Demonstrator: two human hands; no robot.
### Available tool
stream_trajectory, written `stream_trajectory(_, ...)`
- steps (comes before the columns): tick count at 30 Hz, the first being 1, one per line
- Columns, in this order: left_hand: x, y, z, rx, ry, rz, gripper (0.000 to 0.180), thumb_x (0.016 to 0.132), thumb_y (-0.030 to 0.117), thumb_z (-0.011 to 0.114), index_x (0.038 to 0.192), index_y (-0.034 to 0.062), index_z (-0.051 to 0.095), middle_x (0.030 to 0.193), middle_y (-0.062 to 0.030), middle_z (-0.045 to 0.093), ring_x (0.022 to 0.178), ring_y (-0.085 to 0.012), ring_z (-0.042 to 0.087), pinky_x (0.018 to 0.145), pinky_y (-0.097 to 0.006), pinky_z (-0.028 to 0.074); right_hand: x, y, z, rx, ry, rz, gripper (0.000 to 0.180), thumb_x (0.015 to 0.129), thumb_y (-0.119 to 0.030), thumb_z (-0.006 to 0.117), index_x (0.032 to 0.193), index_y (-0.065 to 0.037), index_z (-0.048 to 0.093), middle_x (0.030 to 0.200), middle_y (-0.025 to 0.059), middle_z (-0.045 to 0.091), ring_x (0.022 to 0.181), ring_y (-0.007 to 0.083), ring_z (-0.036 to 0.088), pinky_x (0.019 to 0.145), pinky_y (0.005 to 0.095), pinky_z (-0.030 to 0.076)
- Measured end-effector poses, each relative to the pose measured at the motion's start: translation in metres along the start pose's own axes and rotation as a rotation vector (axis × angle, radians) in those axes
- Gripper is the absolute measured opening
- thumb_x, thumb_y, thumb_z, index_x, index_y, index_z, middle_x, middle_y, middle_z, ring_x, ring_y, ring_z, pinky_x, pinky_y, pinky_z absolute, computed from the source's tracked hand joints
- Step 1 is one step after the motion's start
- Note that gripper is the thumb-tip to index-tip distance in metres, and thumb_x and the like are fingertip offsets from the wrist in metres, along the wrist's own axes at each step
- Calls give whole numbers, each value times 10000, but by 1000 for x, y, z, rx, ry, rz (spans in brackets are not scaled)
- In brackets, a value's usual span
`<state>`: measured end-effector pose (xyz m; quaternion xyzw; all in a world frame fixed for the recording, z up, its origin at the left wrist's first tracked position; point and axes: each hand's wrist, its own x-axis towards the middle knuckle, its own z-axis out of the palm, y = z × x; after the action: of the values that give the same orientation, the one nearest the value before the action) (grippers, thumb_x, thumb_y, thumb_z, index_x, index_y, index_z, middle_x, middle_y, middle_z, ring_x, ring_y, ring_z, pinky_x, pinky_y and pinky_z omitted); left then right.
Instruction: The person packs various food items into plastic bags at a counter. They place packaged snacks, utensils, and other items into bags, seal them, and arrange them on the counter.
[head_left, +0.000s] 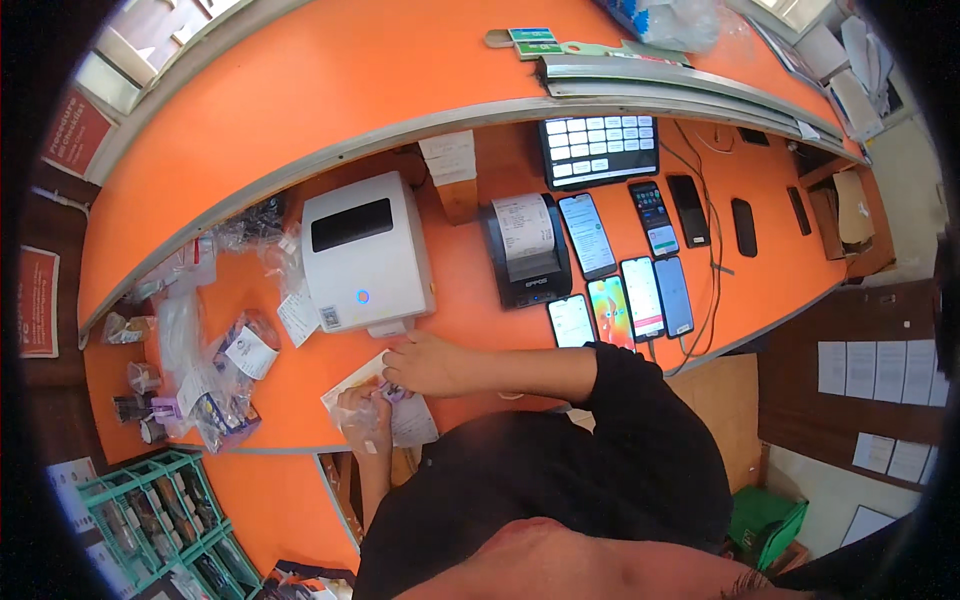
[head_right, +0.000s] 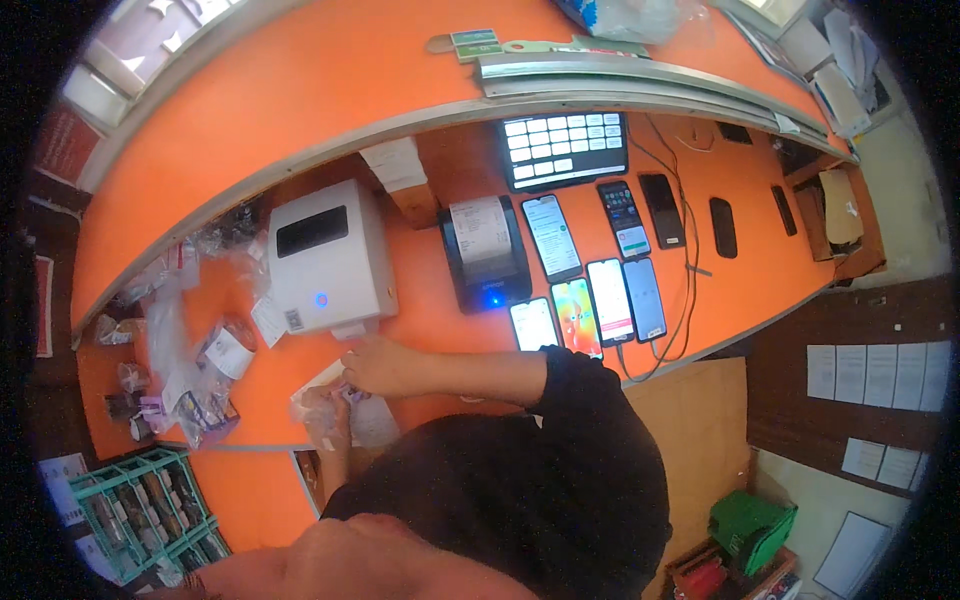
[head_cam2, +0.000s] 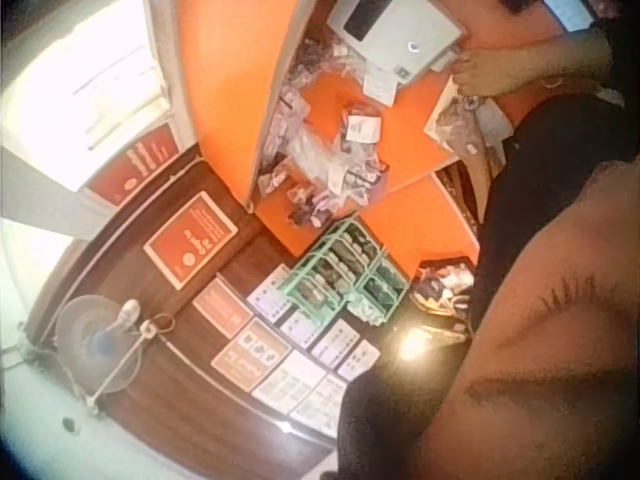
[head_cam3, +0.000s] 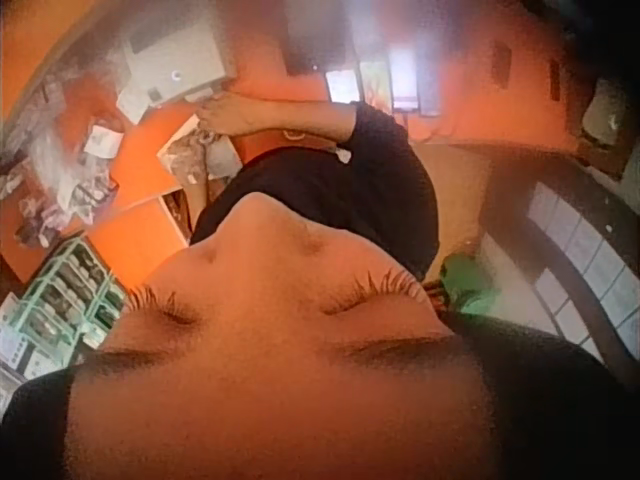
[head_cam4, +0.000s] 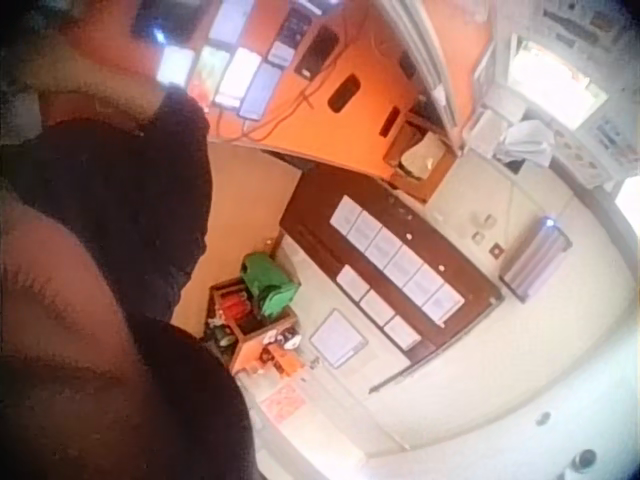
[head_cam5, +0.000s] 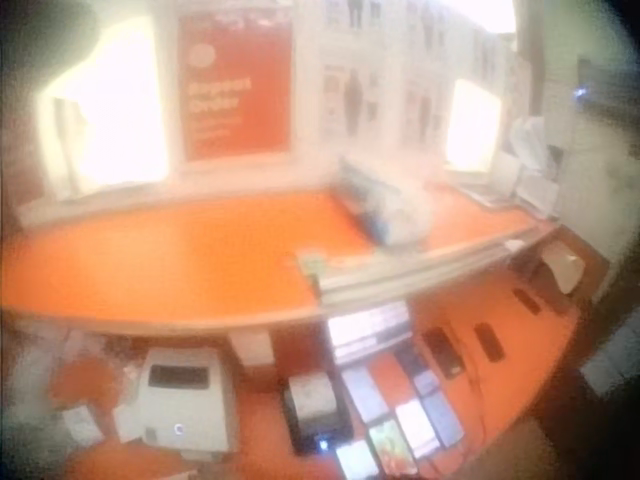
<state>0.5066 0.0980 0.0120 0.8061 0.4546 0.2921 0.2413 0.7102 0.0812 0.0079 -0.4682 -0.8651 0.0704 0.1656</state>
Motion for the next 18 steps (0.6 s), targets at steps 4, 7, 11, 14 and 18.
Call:
stream_trajectory(4, 12, 0, -9, 131, -72, 162, 117, 785, 30, 634, 901, 23, 625, 908, -143, 631, 887, -340, 589, 808, -424, 480, -4, 3, -8, -9, 7, -35, 259, 831, -205, 621, 1075, -117, 623, 1022, 12, 584, 1061, 181, 558, 859, 366, 410)
stream_trajectory(7, 11, -3, -11, 177, -89, 154, 130, 759, 41, 654, 886, 25, 634, 871, -138, 624, 868, -341, 591, 795, -429, 489, -3, 4, -19, -14, 52, -59, 279, 830, -212, 621, 1093, -118, 624, 1021, 4, 580, 1044, 176, 551, 848, 355, 400)
stream_trajectory(11, 7, -4, -9, 158, -45, 135, 135, 738, 51, 682, 864, 28, 642, 852, -138, 626, 832, -338, 594, 776, -424, 497, -3, 3, -28, -47, 85, -83, 261, 831, -206, 615, 1078, -120, 629, 1009, -1, 577, 1023, 170, 548, 838, 350, 392)
stream_trajectory(14, 11, 4, -12, 272, -25, 197, 158, 712, 34, 697, 863, 23, 650, 848, -136, 629, 811, -333, 602, 738, -414, 508, 0, 1, -33, -59, 80, -96, 228, 830, -198, 615, 1043, -124, 643, 1003, -4, 580, 1017, 167, 547, 842, 344, 390)
stream_trajectory(18, 9, 6, -11, 42, 19, 200, 186, 685, 18, 711, 865, 21, 666, 835, -130, 630, 792, -324, 612, 701, -405, 515, 3, 1, -20, -53, -2, -101, 196, 823, -188, 621, 1004, -130, 667, 997, -8, 586, 1010, 165, 549, 849, 344, 387)
